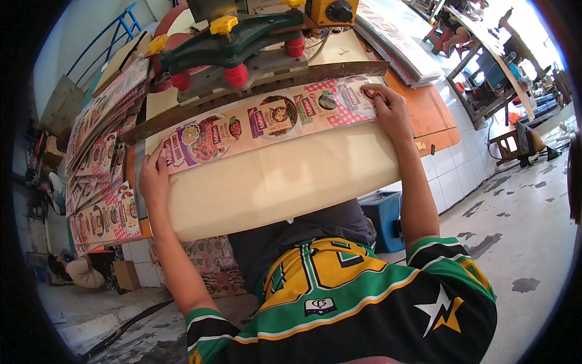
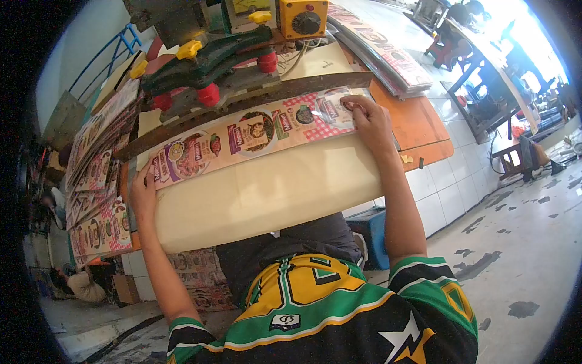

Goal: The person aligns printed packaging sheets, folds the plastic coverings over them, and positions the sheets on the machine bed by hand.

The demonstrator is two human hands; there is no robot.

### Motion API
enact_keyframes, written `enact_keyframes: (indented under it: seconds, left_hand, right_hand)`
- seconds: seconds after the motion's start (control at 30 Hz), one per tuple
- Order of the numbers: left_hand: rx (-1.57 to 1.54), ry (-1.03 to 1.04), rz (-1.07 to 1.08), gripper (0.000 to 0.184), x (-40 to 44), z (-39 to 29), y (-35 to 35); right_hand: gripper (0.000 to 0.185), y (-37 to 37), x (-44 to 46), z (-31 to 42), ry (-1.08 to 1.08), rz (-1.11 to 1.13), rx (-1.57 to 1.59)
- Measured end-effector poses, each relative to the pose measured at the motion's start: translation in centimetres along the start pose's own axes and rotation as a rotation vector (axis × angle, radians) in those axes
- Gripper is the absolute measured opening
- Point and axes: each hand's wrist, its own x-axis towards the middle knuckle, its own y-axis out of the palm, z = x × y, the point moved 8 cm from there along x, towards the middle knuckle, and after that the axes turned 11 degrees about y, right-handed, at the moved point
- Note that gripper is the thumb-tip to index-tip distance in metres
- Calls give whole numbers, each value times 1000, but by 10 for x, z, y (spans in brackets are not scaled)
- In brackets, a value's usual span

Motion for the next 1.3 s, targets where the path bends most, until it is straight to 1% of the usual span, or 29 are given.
enact_keyframes:
  seconds: [0.2, 0.3, 0.47, 0.5, 0.57, 0.7, 0.77, 0.9, 0.97, 1.0, 1.07, 1.1, 1.17, 1.2, 1.27, 1.3]
  left_hand:
    - [-10, 31, -23, 38, 2, 4, 2]
    - [-5, 22, -14, 38, 1, 3, 1]
    - [-12, 22, -24, 37, 1, 2, 0]
    - [-12, 22, -24, 37, 1, 1, -1]
    - [-21, 14, -17, 36, 0, -3, -3]
    - [-54, 22, -31, 36, 0, 1, -2]
    - [-61, 42, -48, 35, 1, 2, -3]
    - [-48, 95, -92, 37, 0, -2, -6]
    - [-145, -154, -26, 43, -4, 1, -7]
    - [-146, -154, -26, 43, -6, 4, -5]
    - [-262, -60, -159, 51, -7, 7, -8]
    - [-262, -59, -160, 51, -7, 7, -7]
    - [-434, 33, -318, 52, -8, 2, -16]
    - [-434, 35, -319, 52, -7, -2, -18]
    - [-447, 106, -391, 51, -8, -12, -30]
    - [-446, 106, -391, 51, -8, -13, -31]
  right_hand:
    - [32, -3, 1, 3, 11, -11, 17]
    - [31, -2, -1, 3, 63, 6, -1]
    - [30, -4, -2, 6, -17, -53, 43]
    - [30, -5, -3, 5, -17, -52, 42]
    - [28, -6, -2, -1, 54, -34, 49]
    - [27, -7, -3, 4, -7, -60, 136]
    - [26, -9, -6, 13, 27, -72, 121]
    - [28, -8, -4, 4, 103, -53, 92]
    - [32, -9, -3, 0, 88, -87, 124]
    - [32, -8, -3, -4, 88, -87, 124]
    - [39, -8, 0, -15, 117, -70, 201]
    - [39, -7, 0, -15, 117, -71, 201]
    - [42, -7, 0, -17, 128, -74, 348]
    - [42, -8, 0, -15, 128, -76, 348]
    - [41, -8, 0, -16, 190, -48, 484]
    - [41, -8, -1, -11, 190, -47, 484]
